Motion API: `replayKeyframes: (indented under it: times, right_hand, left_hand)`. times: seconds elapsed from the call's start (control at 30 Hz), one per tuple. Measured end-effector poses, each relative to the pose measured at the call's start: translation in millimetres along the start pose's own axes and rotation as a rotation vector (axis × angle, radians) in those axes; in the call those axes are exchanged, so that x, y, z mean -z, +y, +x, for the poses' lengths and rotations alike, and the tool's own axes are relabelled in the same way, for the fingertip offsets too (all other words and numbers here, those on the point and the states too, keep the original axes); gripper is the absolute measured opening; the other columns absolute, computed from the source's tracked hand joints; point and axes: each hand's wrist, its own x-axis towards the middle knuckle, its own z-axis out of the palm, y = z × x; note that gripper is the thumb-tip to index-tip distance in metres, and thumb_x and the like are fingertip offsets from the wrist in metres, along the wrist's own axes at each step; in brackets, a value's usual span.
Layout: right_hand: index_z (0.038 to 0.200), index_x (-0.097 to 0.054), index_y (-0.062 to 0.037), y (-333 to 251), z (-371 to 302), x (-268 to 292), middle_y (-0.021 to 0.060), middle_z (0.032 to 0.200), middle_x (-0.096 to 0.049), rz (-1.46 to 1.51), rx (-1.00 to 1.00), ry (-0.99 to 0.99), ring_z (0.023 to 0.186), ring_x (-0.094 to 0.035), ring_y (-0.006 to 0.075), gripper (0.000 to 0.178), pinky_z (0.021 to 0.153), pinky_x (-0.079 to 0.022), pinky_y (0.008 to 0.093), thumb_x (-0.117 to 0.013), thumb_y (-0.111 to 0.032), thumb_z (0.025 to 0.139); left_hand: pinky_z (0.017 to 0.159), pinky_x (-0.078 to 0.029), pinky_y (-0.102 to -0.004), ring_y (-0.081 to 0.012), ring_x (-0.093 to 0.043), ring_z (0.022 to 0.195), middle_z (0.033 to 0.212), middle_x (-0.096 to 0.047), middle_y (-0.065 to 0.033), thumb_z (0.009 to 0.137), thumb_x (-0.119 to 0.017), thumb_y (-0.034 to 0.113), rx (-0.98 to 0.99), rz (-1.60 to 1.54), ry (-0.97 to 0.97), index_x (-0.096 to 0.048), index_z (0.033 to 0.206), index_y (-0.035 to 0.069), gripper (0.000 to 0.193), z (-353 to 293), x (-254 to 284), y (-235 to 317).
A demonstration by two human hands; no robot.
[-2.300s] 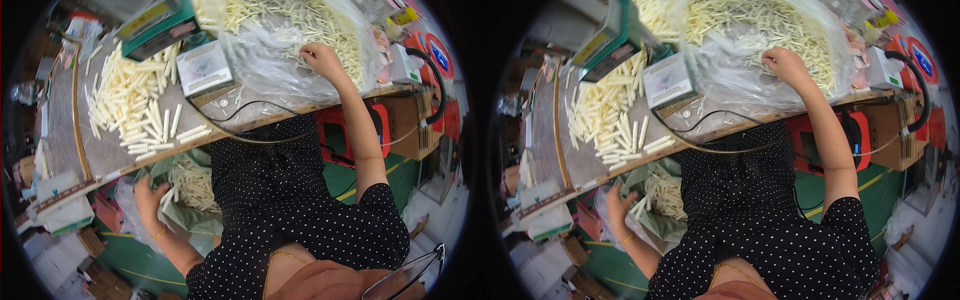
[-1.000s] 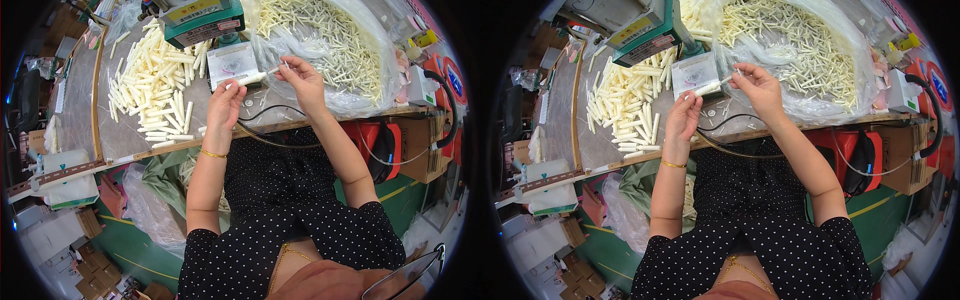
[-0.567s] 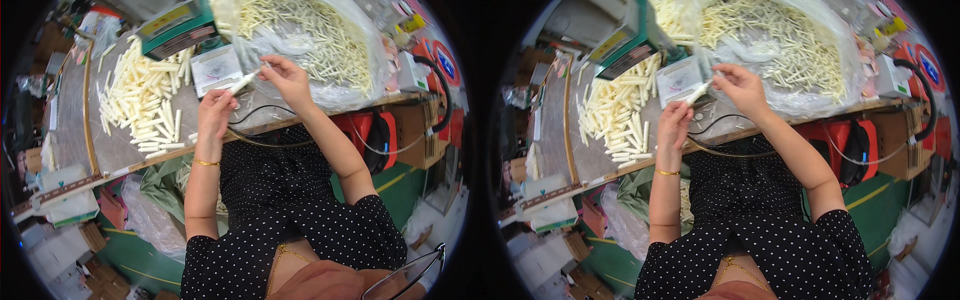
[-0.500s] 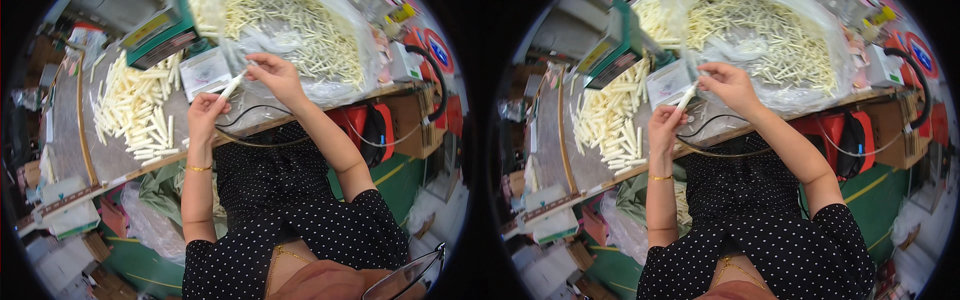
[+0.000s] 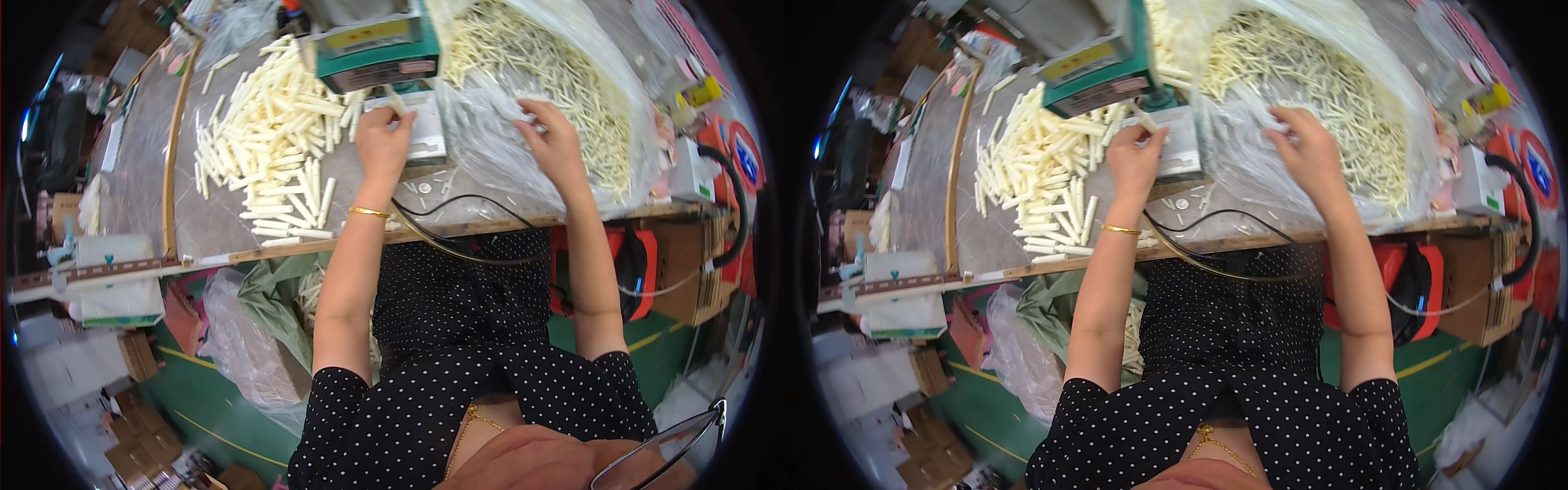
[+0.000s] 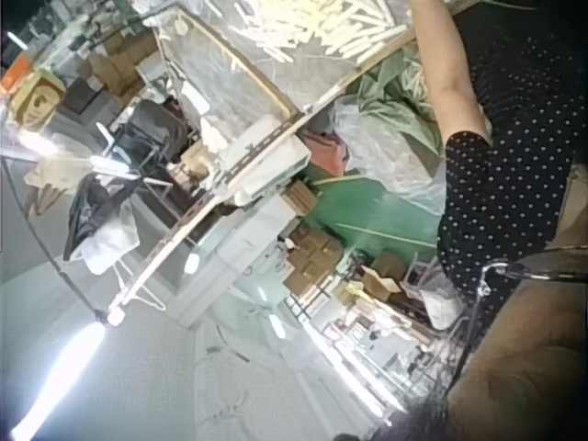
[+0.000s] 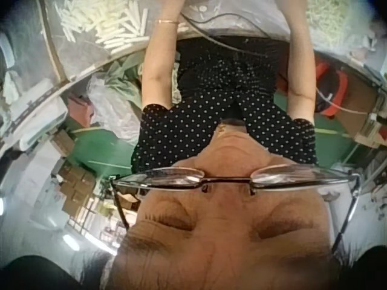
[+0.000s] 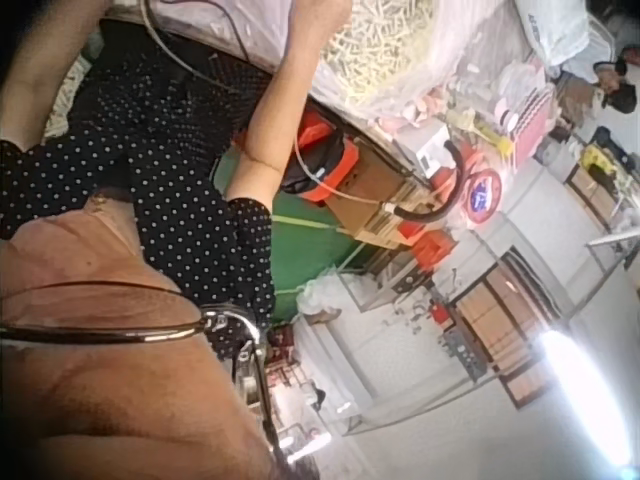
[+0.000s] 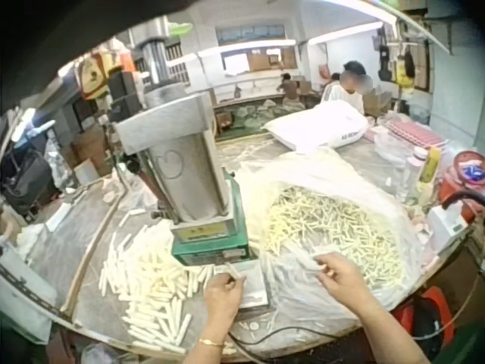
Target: Assembling small white plastic components by pressing pieces together at a factory workstation.
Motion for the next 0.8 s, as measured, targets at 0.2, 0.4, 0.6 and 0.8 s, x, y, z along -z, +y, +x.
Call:
replayKeyframes:
  times: [0.2,0.4,0.6,0.8]
  right_hand:
    - [0.099,-0.062,-0.0061,41.5,-10.6,4.8,0.0123,0.091,-0.06,-0.498,-0.078,-0.186,0.077,-0.059,0.0313,0.022,0.067,-0.047,0.0393,-0.061,-0.016,0.079]
    - [0.097,-0.062,-0.0054,78.7,-14.9,2.4,0.0141,0.087,-0.061,-0.498,-0.018,-0.265,0.076,-0.059,0.0323,0.019,0.067,-0.047,0.0397,-0.059,-0.013,0.08]
    - [0.1,-0.061,-0.0003,64.3,-18.1,24.0,0.0046,0.075,-0.061,-0.145,-0.186,-0.063,0.064,-0.054,0.0092,0.018,0.058,-0.044,0.0233,-0.059,-0.005,0.082]
    - [0.106,-0.055,-0.0005,-16.3,-29.4,-35.8,0.0057,0.086,-0.062,0.851,-0.265,-0.213,0.079,-0.062,0.0121,0.022,0.069,-0.051,0.0219,-0.058,-0.002,0.085]
  left_hand:
    - [0.065,-0.046,-0.0369,-0.029,-0.058,0.07,0.072,-0.062,-0.0132,0.066,-0.074,0.021,-0.088,0.092,0.017,-0.065,0.073,0.0,0.024,-1.3,4.6,-9.8]
    - [0.069,-0.047,-0.0373,-0.0329,-0.059,0.076,0.083,-0.062,-0.0177,0.077,-0.058,0.015,0.057,-0.227,-0.073,-0.061,0.088,0.002,0.017,1.3,24.8,-0.7]
    - [0.066,-0.048,-0.0413,-0.0344,-0.061,0.074,0.08,-0.062,-0.0201,0.072,-0.058,0.022,0.117,0.566,-0.543,-0.062,0.086,0.003,0.024,-15.8,125.7,-35.3]
    - [0.058,-0.048,-0.0359,-0.0277,-0.062,0.066,0.07,-0.063,-0.0161,0.069,-0.061,0.017,0.299,0.522,-0.585,-0.061,0.078,-0.001,0.02,1.1,116.5,-35.5]
